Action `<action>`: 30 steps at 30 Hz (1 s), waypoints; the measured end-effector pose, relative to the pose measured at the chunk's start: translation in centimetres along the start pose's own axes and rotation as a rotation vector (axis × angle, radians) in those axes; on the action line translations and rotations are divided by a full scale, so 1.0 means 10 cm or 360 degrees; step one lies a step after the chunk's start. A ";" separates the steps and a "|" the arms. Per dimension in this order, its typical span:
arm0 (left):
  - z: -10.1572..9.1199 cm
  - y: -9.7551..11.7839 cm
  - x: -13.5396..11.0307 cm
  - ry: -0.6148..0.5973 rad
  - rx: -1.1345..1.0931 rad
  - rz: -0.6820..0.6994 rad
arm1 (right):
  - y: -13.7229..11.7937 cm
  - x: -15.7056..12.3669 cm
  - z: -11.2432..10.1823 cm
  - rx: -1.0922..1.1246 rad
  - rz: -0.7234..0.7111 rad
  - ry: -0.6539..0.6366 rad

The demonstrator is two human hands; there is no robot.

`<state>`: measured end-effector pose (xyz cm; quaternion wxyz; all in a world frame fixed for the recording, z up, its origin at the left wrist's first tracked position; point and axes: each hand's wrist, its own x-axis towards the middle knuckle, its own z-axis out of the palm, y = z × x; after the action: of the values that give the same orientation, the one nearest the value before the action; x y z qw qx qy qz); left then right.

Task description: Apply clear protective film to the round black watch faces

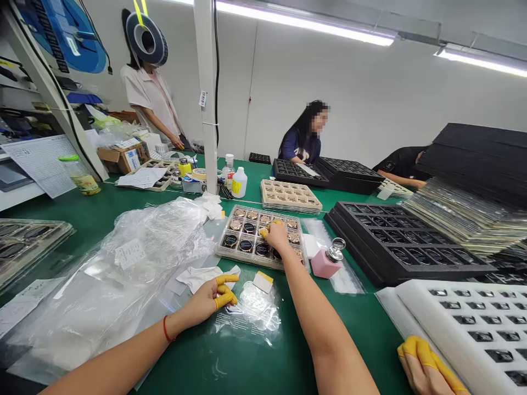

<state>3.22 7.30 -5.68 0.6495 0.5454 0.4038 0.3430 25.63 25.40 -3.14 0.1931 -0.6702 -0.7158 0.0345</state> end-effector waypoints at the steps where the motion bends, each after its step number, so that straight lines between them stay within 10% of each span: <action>1: 0.00 -0.02 0.01 0.0001 -0.0034 0.0002 | -0.03 -0.04 -0.01 0.0038 0.0001 0.0036; 7: -0.03 0.03 -0.06 0.0036 -0.0246 0.0027 | -0.45 -0.72 -0.18 0.0436 -0.0136 0.0220; 14: 0.04 0.17 -0.17 -0.0205 -0.0299 0.0156 | -0.84 -1.80 -0.42 0.1052 -0.0899 -0.0426; 20: 0.14 0.09 -0.20 -0.0129 -0.0099 0.0262 | -0.72 -1.84 -0.31 0.1193 -0.0320 -0.0375; 26: 0.19 0.04 -0.21 -0.0138 -0.0018 0.0277 | -0.75 -1.98 -0.32 0.0805 -0.0715 -0.0086; 30: 0.20 0.06 -0.26 -0.0248 0.0070 0.0170 | -0.48 -1.96 -0.34 0.0803 -0.0339 -0.0175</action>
<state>3.91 4.27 -4.56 0.6476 0.6053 0.3297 0.3248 22.72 5.18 -3.02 0.3173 -0.5191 -0.7603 0.2274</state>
